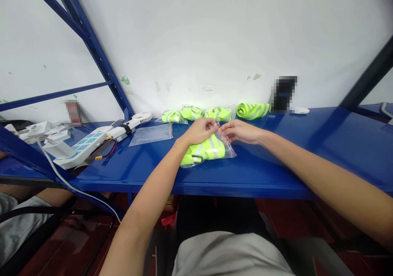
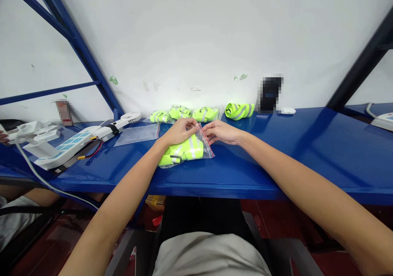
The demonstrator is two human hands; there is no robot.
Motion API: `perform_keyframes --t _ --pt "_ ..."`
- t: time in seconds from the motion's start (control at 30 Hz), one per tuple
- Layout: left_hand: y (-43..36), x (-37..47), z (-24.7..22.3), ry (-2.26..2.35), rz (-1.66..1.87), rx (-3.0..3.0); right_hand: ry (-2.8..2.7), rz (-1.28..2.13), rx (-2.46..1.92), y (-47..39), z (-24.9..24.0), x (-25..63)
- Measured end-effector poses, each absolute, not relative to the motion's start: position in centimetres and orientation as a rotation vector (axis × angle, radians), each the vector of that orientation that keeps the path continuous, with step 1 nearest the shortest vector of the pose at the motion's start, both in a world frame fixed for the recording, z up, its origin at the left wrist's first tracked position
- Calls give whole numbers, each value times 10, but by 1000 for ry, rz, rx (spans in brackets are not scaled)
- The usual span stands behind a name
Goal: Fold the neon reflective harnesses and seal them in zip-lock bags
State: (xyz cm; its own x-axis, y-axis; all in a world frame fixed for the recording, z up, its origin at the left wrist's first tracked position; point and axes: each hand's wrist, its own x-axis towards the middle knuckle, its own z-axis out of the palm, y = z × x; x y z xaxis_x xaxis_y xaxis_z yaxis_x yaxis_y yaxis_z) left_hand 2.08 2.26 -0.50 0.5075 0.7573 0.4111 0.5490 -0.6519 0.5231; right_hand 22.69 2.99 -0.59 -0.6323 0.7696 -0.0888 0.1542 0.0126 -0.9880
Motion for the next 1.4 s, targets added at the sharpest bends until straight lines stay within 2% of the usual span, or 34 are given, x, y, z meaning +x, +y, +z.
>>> perform_keyframes --t 0.37,0.9,1.4 --pt "24 21 -5 1039 916 2370 -1703 1667 -906 24 -4 221" --pt "24 19 -5 1015 880 2387 -1817 1374 -929 15 -7 213" --pt "36 14 -12 1085 922 2419 -1801 1478 -1071 8 -15 217"
